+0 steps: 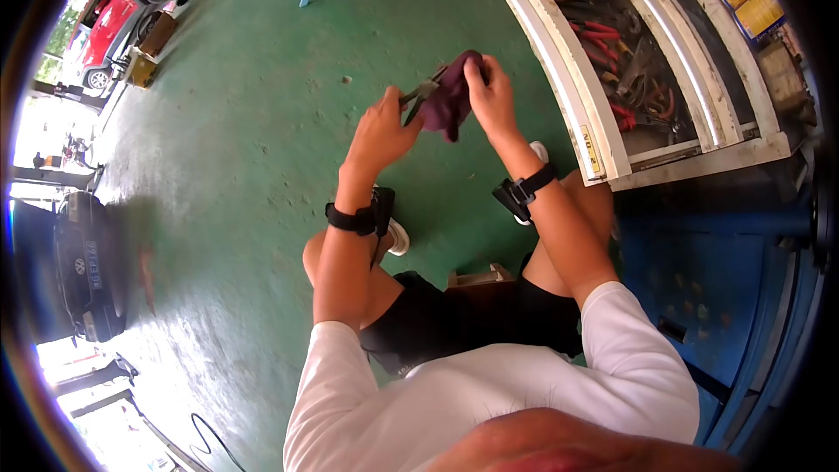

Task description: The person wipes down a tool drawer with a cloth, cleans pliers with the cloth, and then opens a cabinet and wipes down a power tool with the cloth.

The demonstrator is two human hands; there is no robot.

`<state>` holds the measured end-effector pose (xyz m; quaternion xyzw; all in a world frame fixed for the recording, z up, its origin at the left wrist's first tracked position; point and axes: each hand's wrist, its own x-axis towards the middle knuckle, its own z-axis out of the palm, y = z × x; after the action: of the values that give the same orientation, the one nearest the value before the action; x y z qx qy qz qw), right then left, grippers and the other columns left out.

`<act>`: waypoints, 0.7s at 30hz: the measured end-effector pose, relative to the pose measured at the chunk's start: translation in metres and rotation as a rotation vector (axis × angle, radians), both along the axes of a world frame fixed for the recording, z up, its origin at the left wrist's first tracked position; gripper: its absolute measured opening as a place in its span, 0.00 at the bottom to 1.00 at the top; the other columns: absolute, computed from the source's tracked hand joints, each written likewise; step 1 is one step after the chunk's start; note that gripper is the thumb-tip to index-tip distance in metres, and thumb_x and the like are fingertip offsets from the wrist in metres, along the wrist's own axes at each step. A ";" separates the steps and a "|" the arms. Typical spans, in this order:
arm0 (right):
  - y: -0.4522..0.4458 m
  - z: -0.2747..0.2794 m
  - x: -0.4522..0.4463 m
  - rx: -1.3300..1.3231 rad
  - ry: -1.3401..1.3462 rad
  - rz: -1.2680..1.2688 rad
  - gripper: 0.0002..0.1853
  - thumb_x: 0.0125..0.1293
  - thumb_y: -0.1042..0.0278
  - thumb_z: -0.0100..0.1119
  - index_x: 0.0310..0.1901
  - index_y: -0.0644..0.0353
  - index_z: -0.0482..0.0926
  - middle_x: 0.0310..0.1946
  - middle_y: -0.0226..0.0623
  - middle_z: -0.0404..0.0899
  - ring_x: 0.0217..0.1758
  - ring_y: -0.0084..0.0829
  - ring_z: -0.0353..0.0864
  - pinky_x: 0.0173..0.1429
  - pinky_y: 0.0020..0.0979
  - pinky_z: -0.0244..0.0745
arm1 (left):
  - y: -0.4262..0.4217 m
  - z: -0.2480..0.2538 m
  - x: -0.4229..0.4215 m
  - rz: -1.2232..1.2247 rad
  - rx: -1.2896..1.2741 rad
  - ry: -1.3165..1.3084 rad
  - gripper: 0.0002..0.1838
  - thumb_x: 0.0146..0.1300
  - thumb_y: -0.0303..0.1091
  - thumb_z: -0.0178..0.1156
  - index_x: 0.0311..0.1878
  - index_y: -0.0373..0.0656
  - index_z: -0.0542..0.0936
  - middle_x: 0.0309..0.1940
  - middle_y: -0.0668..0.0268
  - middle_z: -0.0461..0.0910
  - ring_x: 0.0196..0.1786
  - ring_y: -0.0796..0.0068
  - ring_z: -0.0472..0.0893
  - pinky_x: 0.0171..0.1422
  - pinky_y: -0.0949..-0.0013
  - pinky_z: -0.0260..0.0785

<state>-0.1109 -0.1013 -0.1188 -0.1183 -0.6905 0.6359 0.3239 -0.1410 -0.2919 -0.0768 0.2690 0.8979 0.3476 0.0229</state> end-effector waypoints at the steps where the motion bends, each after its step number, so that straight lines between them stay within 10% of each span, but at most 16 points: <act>1: 0.002 -0.002 -0.002 -0.230 -0.031 0.174 0.19 0.77 0.54 0.56 0.48 0.67 0.80 0.35 0.31 0.84 0.38 0.22 0.83 0.44 0.30 0.78 | 0.003 0.000 0.001 0.003 -0.002 -0.008 0.23 0.58 0.41 0.71 0.44 0.36 0.71 0.31 0.49 0.80 0.34 0.45 0.80 0.39 0.53 0.70; 9: 0.001 0.022 0.016 -0.684 -0.155 0.719 0.25 0.80 0.48 0.48 0.57 0.64 0.78 0.51 0.33 0.83 0.54 0.26 0.82 0.61 0.33 0.75 | 0.013 0.011 0.008 -0.024 -0.028 -0.057 0.22 0.54 0.40 0.73 0.39 0.35 0.73 0.25 0.52 0.76 0.29 0.50 0.76 0.35 0.56 0.68; 14: 0.008 0.023 0.013 -0.214 -0.134 0.510 0.16 0.72 0.59 0.61 0.49 0.65 0.81 0.40 0.33 0.85 0.39 0.22 0.82 0.45 0.28 0.77 | -0.002 0.035 0.002 -0.119 -0.183 -0.100 0.21 0.52 0.39 0.75 0.39 0.38 0.75 0.30 0.55 0.80 0.35 0.47 0.79 0.39 0.54 0.70; 21: -0.002 0.037 0.032 -0.045 -0.188 0.705 0.14 0.68 0.64 0.66 0.49 0.65 0.79 0.40 0.31 0.84 0.43 0.19 0.81 0.48 0.25 0.77 | -0.021 0.030 -0.019 -0.271 -0.267 0.071 0.15 0.55 0.30 0.71 0.41 0.41 0.74 0.29 0.58 0.78 0.35 0.48 0.77 0.40 0.54 0.68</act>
<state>-0.0789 -0.1038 -0.0817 0.0620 -0.7015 0.7097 0.0173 -0.1596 -0.3133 -0.0472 0.3943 0.8918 0.2094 0.0731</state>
